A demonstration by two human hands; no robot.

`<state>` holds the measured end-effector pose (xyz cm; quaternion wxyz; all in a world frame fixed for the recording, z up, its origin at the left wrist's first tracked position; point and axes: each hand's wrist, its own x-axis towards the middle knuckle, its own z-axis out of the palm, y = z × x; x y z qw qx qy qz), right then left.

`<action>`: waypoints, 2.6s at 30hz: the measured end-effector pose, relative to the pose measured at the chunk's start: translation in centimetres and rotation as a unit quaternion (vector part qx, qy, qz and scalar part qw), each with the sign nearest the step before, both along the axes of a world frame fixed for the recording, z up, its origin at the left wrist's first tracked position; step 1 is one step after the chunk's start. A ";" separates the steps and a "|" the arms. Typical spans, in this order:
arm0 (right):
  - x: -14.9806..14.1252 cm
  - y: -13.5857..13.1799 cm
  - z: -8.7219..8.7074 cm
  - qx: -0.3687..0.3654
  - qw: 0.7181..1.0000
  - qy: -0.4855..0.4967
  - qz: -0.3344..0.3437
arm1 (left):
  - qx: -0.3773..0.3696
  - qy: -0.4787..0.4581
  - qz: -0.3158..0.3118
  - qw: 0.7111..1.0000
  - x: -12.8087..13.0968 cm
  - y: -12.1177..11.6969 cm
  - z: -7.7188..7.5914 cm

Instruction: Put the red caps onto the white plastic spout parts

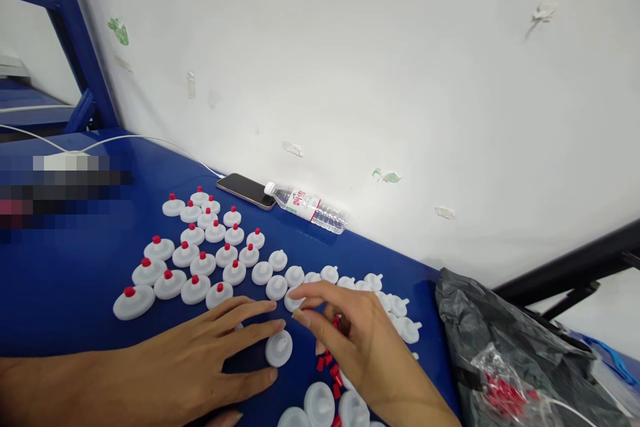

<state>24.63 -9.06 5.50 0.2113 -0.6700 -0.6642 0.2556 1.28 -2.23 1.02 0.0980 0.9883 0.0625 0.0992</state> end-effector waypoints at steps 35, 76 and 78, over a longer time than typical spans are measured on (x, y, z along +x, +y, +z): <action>-1.9 0.0 -0.7 -0.081 0.997 -0.006 -0.016 | -0.015 -0.023 0.014 1.000 0.0 0.0 -0.1; -0.3 0.8 -1.1 -0.096 0.965 0.235 -0.065 | 0.014 -0.120 0.081 0.989 -0.4 -0.3 -1.0; -0.5 0.7 -1.0 -0.085 0.968 0.227 -0.062 | 0.025 -0.127 0.083 0.988 -0.6 -0.3 -1.0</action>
